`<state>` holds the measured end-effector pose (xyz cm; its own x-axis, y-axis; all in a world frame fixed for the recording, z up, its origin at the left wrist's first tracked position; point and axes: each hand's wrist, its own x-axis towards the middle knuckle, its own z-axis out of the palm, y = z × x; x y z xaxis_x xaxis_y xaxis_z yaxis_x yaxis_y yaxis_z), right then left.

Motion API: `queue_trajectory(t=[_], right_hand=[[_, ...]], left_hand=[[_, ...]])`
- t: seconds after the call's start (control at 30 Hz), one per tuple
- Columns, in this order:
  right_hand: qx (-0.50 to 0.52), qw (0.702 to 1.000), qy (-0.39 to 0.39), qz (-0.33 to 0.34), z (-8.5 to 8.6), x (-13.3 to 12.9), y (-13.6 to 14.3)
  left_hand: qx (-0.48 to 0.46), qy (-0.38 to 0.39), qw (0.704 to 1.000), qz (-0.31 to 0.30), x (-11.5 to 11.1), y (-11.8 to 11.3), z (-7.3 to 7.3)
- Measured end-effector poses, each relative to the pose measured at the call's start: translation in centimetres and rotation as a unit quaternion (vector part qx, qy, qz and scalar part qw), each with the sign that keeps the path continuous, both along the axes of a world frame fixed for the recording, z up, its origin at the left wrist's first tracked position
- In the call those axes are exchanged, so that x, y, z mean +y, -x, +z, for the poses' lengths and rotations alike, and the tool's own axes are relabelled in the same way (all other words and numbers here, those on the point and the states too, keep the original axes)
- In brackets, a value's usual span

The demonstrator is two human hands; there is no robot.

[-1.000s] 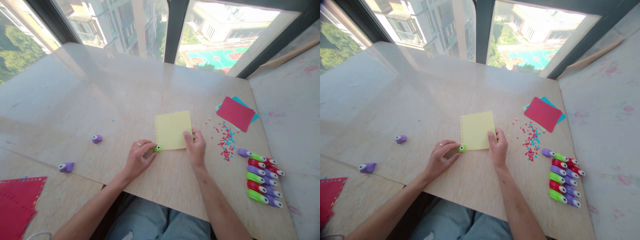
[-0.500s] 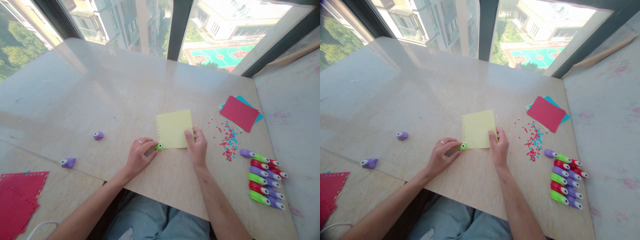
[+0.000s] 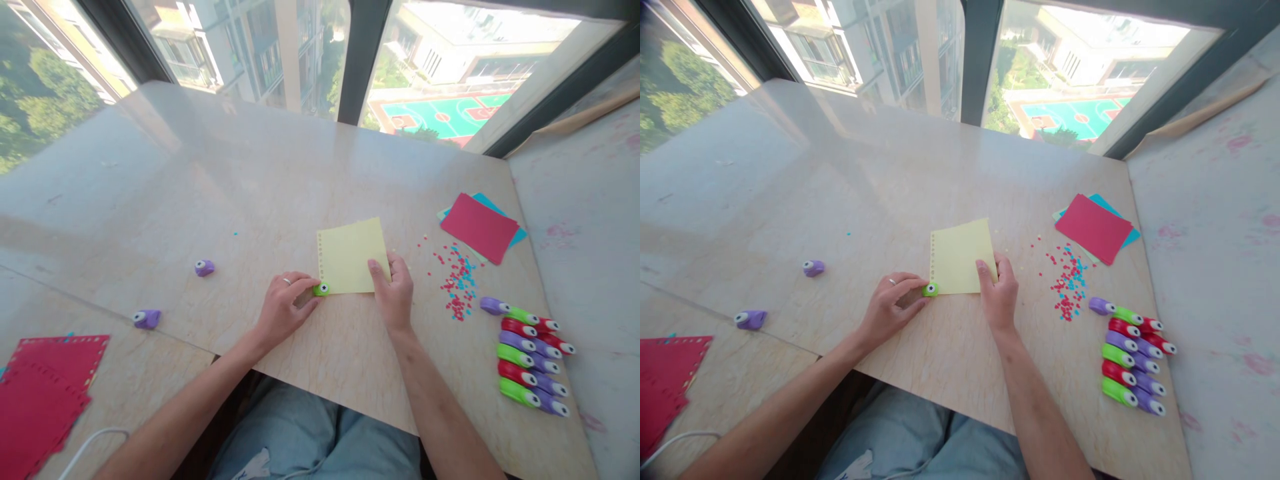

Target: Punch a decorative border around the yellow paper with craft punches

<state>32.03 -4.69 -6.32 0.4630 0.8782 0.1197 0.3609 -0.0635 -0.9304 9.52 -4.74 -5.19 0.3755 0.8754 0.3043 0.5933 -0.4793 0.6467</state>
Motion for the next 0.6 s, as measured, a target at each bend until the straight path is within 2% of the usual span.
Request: queue_trajectory(t=[0.2,0.33,0.47,0.53,0.6], right_hand=[[0.004,1.0,-0.007,0.0,0.0,0.0,0.0],[-0.005,1.0,-0.011,0.006,0.0,0.1,0.0],[-0.018,0.999,-0.02,0.018,0.0,0.1,-0.1],[-0.024,0.999,-0.029,0.028,-0.1,0.2,-0.1],[-0.028,0.999,-0.034,0.032,-0.1,0.2,-0.1]], left_hand=[[-0.004,0.023,1.0,0.0,-0.1,-0.1,0.3],[-0.088,0.074,0.993,0.04,-0.1,0.1,0.9],[-0.164,0.211,0.958,0.103,0.0,0.5,1.7],[-0.155,0.295,0.939,0.087,0.1,0.4,2.1],[-0.118,0.344,0.929,0.062,0.3,0.1,2.5]])
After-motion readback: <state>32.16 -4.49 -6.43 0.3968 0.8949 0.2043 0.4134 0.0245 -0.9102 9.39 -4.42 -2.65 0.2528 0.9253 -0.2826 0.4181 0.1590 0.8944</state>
